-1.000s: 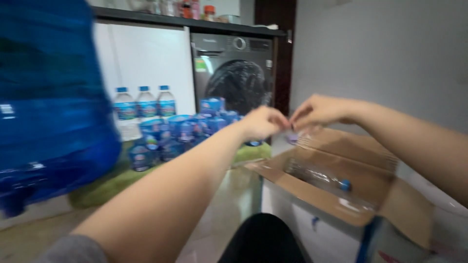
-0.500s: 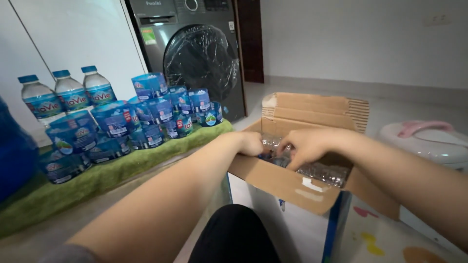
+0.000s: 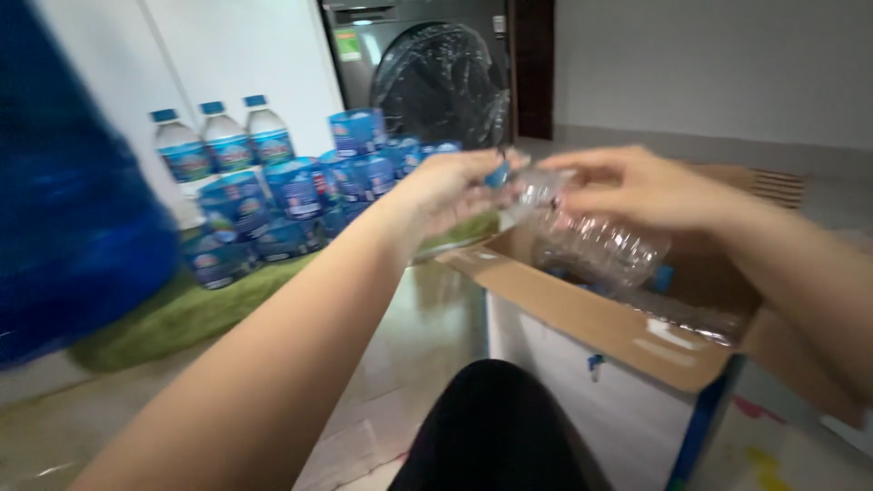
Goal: The person applies a label to a clear plastic water bottle, smoothing it around the circumference. They then fill the bottle with water from a large dispenser, cap it, and place it on a nearby surface. The process is repeated with a second bottle.
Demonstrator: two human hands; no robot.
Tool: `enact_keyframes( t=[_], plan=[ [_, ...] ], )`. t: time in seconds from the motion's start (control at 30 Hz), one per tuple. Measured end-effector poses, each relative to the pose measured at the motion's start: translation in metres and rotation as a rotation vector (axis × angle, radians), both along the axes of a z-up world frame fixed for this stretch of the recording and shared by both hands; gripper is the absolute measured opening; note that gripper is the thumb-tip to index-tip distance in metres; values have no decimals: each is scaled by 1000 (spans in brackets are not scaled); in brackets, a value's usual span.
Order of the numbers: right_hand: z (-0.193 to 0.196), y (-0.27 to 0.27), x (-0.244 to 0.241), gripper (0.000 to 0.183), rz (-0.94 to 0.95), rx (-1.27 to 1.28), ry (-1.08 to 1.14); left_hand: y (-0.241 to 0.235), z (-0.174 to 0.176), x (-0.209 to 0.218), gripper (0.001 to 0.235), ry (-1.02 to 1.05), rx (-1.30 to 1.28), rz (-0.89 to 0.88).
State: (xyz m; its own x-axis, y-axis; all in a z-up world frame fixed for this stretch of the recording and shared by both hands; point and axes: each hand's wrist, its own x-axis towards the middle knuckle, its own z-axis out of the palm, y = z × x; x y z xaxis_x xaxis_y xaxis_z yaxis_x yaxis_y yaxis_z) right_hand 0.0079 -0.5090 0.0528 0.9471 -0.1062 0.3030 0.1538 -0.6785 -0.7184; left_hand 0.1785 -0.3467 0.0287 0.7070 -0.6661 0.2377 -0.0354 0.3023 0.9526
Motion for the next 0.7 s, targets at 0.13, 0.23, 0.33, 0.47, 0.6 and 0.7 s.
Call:
enact_keyframes(
  t=[0.13, 0.23, 0.33, 0.47, 0.6, 0.7],
  plan=[
    [25, 50, 0, 55, 13, 49, -38, 79, 50, -53, 53, -26, -119, 7],
    [34, 91, 8, 61, 260, 207, -151, 131, 60, -66, 50, -100, -231, 153],
    [50, 145, 0, 56, 313, 171, -195, 185, 71, -82, 54, -137, -191, 313],
    [54, 213, -4, 59, 279, -69, -312, 257, 77, -114, 64, -137, -190, 544],
    [45, 256, 26, 69, 490, -495, -783, 315, 79, -141, 60, -150, 65, 955],
    [40, 296, 32, 69, 578, -598, -905, 347, 80, -154, 37, -111, 138, 1038]
  ],
)
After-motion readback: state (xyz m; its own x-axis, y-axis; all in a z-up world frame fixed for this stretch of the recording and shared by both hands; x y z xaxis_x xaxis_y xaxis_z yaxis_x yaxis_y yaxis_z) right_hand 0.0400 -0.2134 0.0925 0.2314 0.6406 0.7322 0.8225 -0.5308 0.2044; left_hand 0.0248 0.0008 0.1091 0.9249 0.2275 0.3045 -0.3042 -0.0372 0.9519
